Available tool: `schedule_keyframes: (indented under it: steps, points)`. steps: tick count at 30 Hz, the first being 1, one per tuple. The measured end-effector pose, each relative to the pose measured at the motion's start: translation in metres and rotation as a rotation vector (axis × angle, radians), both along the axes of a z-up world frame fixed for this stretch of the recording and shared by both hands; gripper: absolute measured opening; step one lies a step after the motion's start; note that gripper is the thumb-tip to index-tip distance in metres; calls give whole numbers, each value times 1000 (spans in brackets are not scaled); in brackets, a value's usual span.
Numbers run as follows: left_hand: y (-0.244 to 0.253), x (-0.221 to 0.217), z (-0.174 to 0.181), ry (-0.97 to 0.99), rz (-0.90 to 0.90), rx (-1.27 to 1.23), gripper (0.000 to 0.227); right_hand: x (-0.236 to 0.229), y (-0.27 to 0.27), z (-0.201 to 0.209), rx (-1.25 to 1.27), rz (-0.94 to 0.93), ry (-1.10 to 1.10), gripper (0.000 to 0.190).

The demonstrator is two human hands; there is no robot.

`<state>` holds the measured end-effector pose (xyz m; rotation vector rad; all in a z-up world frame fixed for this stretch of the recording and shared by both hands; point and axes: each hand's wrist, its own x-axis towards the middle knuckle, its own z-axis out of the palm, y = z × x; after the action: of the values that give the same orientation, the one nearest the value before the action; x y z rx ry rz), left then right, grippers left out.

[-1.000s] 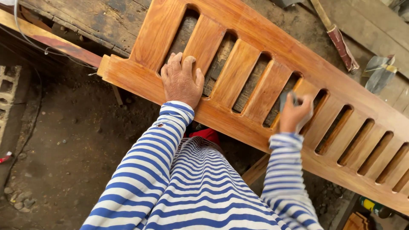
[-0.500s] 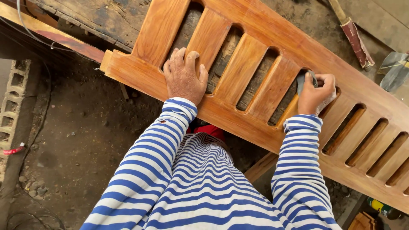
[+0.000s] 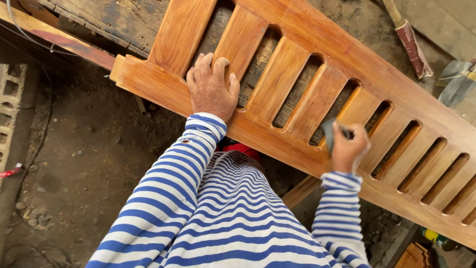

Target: The person sands a wooden slatted panel using a sanding block. They work on the flat surfaces and the edges of the panel, moving along its length and turning it to access different sides.

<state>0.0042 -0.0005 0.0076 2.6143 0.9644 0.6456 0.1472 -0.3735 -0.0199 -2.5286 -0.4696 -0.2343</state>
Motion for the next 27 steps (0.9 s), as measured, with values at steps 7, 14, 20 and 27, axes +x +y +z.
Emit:
schedule_keyframes:
  steps: [7,14,20,27]
  points:
    - [-2,0,17,20,-18,-88,30,89,22,7,-9,36,-50,42]
    - [-2,-1,15,-12,-19,-87,29,55,40,32,-29,-61,68,36]
    - [1,-2,17,-17,-33,-97,29,-32,17,26,102,-27,104,31]
    - [0,-2,18,-21,-34,-84,31,38,27,21,-73,-12,26,40]
